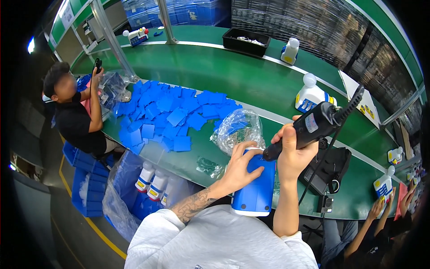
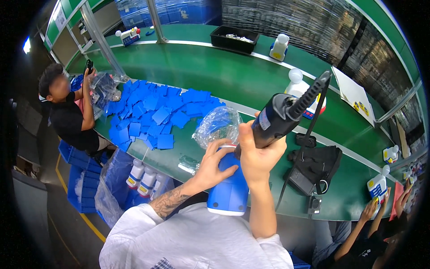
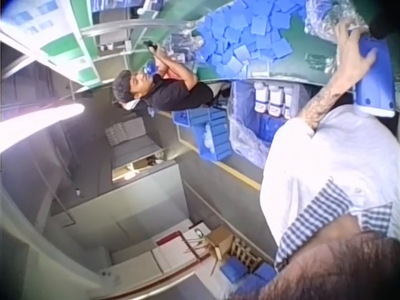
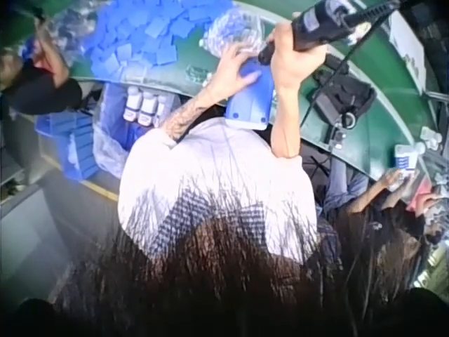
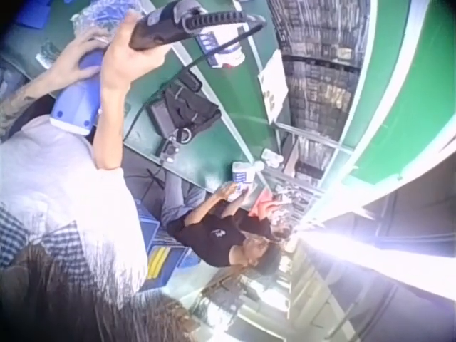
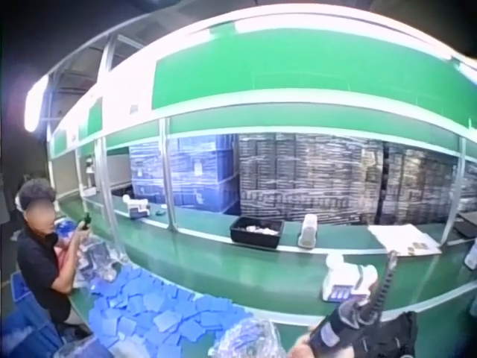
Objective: Assembling plastic device components on a factory production line using an electric screwdriver.
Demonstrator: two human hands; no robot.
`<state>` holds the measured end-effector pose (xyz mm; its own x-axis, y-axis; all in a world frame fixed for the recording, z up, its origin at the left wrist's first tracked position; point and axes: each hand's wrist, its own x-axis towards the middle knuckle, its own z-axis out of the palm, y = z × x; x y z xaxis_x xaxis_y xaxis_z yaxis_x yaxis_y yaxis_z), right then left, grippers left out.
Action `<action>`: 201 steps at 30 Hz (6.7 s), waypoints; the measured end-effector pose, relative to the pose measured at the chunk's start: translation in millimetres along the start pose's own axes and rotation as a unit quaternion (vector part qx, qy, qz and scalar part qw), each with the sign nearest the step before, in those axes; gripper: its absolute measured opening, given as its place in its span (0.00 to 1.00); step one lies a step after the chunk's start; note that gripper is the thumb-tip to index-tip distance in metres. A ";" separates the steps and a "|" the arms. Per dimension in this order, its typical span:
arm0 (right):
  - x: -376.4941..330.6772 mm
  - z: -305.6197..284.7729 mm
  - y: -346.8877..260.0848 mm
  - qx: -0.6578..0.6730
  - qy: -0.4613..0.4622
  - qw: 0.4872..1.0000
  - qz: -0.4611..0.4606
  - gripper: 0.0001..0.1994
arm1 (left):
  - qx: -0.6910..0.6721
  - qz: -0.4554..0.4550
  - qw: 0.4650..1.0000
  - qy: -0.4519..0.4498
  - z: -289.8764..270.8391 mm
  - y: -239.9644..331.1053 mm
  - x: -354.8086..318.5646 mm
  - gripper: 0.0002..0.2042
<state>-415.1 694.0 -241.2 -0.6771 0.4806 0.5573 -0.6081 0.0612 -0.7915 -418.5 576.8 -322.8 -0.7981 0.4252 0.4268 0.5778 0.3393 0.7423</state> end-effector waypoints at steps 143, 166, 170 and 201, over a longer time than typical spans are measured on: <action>-119.5 -81.9 60.9 0.113 -0.023 0.925 0.363 0.33 | 0.573 -0.069 0.807 -0.124 -95.0 -175.0 -32.9 0.17; -119.8 -78.9 52.3 0.005 -0.090 0.936 0.339 0.25 | -0.050 -0.036 0.971 -0.229 -52.4 19.2 24.8 0.15; -115.4 -76.3 49.2 0.010 -0.094 0.933 0.348 0.25 | 0.177 0.064 0.963 -0.195 -51.1 17.3 17.9 0.22; -71.6 -160.1 107.8 -0.448 -0.082 0.835 0.308 0.18 | 0.263 0.014 0.958 -0.114 25.1 -139.9 46.6 0.04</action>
<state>-365.9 806.2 -406.6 -0.8394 0.5407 -0.0561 0.3812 0.5120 -0.7697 -532.2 570.2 -419.8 -0.7576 0.5922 0.2746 0.6525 0.6752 0.3441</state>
